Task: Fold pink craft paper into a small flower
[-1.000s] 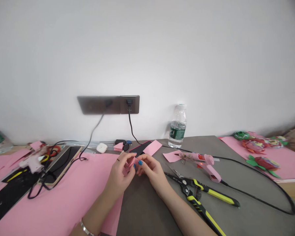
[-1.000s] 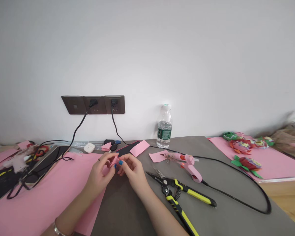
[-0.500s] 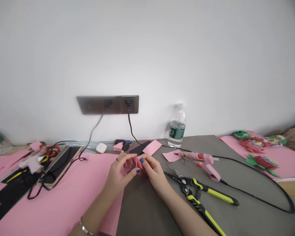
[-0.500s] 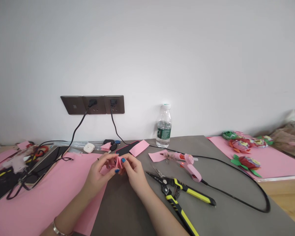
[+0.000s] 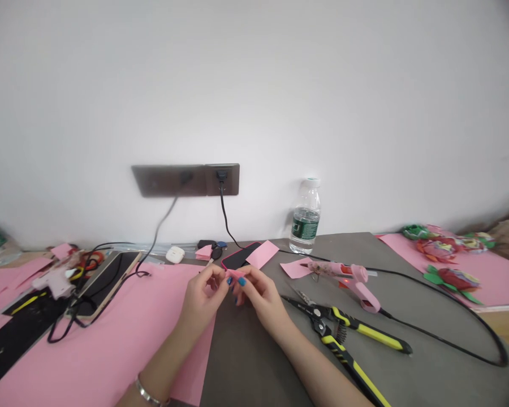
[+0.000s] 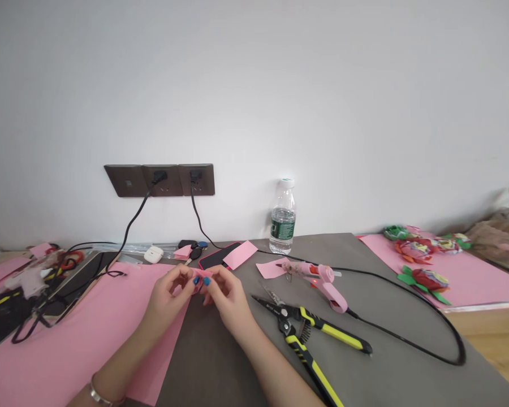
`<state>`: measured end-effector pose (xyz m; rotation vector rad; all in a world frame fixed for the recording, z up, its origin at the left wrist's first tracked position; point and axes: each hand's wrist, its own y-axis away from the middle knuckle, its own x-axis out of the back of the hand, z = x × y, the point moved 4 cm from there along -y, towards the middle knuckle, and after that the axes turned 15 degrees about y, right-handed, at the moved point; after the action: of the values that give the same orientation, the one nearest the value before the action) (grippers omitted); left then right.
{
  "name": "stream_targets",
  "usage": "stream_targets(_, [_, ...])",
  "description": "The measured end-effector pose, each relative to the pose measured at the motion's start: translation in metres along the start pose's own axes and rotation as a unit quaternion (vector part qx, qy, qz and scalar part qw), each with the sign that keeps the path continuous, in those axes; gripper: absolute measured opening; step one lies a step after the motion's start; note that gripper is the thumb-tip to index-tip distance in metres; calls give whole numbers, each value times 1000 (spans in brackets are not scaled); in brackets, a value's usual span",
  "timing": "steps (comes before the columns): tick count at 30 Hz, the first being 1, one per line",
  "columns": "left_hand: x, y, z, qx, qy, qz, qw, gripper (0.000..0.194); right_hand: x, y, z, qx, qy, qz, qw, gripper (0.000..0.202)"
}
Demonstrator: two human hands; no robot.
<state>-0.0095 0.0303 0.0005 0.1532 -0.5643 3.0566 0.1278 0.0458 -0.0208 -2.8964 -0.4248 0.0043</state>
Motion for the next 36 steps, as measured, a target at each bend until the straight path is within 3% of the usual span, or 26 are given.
stream_targets(6, [-5,0,-1,38,67,-24,997,11,5,-2,9,-52,-24,11,998,45])
stream_targets(10, [-6,1,0,58,124,-23,990,23,3,-3,13,-84,-85,7,993,43])
stream_targets(12, [-6,1,1,53,128,-28,990,20,2,-3,14,-95,-110,2,989,42])
stream_targets(15, [-6,0,0,54,119,-34,991,15,2,-2,14,-95,-141,-1,985,40])
stream_targets(21, [0,-4,-6,91,149,13,985,15,-2,-1,7,-59,-166,-24,984,35])
stream_targets(27, [-6,-3,-6,108,152,-33,982,14,-1,-1,5,-67,-171,-21,983,32])
stream_targets(31, [-9,0,-5,49,97,-44,993,7,-1,-1,6,-67,-165,-7,984,31])
stream_targets(36, [-4,1,7,-112,-46,-25,992,15,0,-2,10,-75,-146,12,986,35])
